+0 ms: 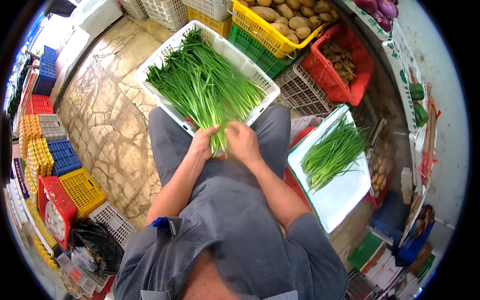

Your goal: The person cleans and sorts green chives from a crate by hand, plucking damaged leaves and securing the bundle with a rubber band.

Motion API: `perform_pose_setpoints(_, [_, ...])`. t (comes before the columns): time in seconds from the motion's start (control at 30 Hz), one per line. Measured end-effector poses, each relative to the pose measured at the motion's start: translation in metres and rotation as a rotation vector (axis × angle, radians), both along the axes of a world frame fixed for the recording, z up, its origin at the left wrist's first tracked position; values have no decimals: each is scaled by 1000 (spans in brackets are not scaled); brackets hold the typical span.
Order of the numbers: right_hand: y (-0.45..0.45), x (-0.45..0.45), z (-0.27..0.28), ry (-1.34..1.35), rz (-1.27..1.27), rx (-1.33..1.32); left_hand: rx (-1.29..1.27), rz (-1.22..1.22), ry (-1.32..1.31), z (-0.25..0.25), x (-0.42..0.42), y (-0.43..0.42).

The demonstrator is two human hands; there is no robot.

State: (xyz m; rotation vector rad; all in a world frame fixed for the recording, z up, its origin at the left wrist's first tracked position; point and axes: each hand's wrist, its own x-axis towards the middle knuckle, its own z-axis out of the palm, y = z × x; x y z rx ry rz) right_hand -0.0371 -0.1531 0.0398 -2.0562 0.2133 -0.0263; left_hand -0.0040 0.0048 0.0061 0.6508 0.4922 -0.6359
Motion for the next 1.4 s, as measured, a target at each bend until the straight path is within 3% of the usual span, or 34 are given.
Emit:
perform_pose_setpoints(0.1, [8, 23, 16, 160, 36, -203, 49, -7, -55, 2, -2, -2])
perform_pose_setpoints(0.27, [1, 32, -17, 300, -55, 371, 103, 4, -79, 6, -2, 2])
perform_pose_setpoints(0.47, [-4, 25, -21, 260, -196, 657, 43, 47, -38, 6, 3, 0])
perform_pose_setpoints(0.57, [5, 17, 4, 126, -92, 460, 61, 59, -25, 2, 2, 3])
perform_pose_setpoints(0.67, [2, 13, -1, 177, -118, 516, 31, 59, -45, 8, 1, 2])
perform_pose_setpoints(0.77, [13, 2, 53, 225, -56, 414, 38, 103, -68, 4, 2, 3])
perform_pose_setpoints(0.87, [11, -20, 51, -194, 270, 158, 39, 136, -54, -3, 4, 0])
perform_pose_setpoints(0.97, [15, -31, 59, -39, 130, 383, 30, 89, -13, -7, 6, 6])
perform_pose_setpoints(1.03, [7, -16, 83, 62, -74, 809, 47, 84, -7, -1, 5, 4])
perform_pose_setpoints(1.13, [-9, 13, 88, 17, -59, 683, 41, 102, -25, -1, 5, 2])
perform_pose_setpoints(1.23, [-10, 37, 54, 180, -29, 253, 24, 52, -41, 4, 5, 3])
perform_pose_setpoints(1.3, [1, 40, 37, 137, 73, -64, 13, 59, -108, 10, 4, 3])
perform_pose_setpoints(1.4, [14, 41, 36, 125, 83, -62, 23, 71, -133, 14, 2, 4])
